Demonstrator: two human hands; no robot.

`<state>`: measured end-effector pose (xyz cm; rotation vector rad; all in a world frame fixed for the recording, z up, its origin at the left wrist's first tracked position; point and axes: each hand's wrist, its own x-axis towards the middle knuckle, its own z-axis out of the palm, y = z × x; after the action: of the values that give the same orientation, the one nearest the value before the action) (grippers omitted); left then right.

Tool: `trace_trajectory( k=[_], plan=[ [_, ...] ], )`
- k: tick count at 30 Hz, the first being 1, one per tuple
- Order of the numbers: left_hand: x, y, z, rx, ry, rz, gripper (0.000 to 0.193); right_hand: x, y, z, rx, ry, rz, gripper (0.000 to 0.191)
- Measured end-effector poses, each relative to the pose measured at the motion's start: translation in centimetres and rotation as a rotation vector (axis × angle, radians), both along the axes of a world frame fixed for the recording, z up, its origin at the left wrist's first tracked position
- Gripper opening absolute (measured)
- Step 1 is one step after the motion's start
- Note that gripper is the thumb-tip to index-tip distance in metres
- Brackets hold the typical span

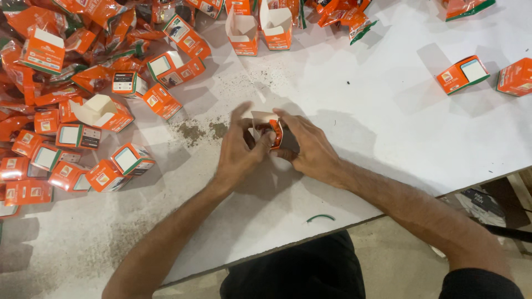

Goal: The person picks small dark items from a pile of orange packets on the table, places an item into a small orange carton, folds the carton closed, and tosses the packed box onto a growing pile of finished boxes, repeating the cycle one box at a time.

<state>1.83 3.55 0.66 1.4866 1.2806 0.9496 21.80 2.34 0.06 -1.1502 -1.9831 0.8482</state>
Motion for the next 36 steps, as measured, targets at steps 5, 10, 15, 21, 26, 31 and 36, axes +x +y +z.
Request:
trace_trajectory(
  k=[5,10,15,21,26,31,36],
  plan=[
    [0.4,0.6,-1.0,0.034,0.029,-0.064,0.018,0.1,-0.2,-0.2,-0.020,0.056,-0.006,0.068],
    [-0.9,1.1,0.0,-0.115,-0.030,-0.151,0.028,-0.2,-0.5,-0.7,0.411,-0.201,0.039,0.058],
    [-3.7,2.5,0.4,-0.328,-0.417,-0.360,0.036,-0.4,-0.5,-0.8,0.424,-0.232,0.019,0.056],
    [-2.4,3.7,-0.5,-0.283,-0.097,-0.275,0.028,-0.5,-0.5,-0.2,0.338,-0.164,0.015,0.044],
    [-1.9,1.1,-0.6,0.523,0.083,-0.197,0.027,-0.5,-0.7,0.1,0.245,-0.159,-0.005,0.039],
    [-2.8,-0.4,-0.9,0.733,0.211,-0.372,0.040,-0.3,-0.7,-0.4,0.076,-0.114,-0.050,0.051],
    [-2.7,-0.1,-1.1,0.764,0.209,-0.322,0.024,-0.5,-0.4,-0.8,0.033,-0.145,-0.043,0.051]
  ],
)
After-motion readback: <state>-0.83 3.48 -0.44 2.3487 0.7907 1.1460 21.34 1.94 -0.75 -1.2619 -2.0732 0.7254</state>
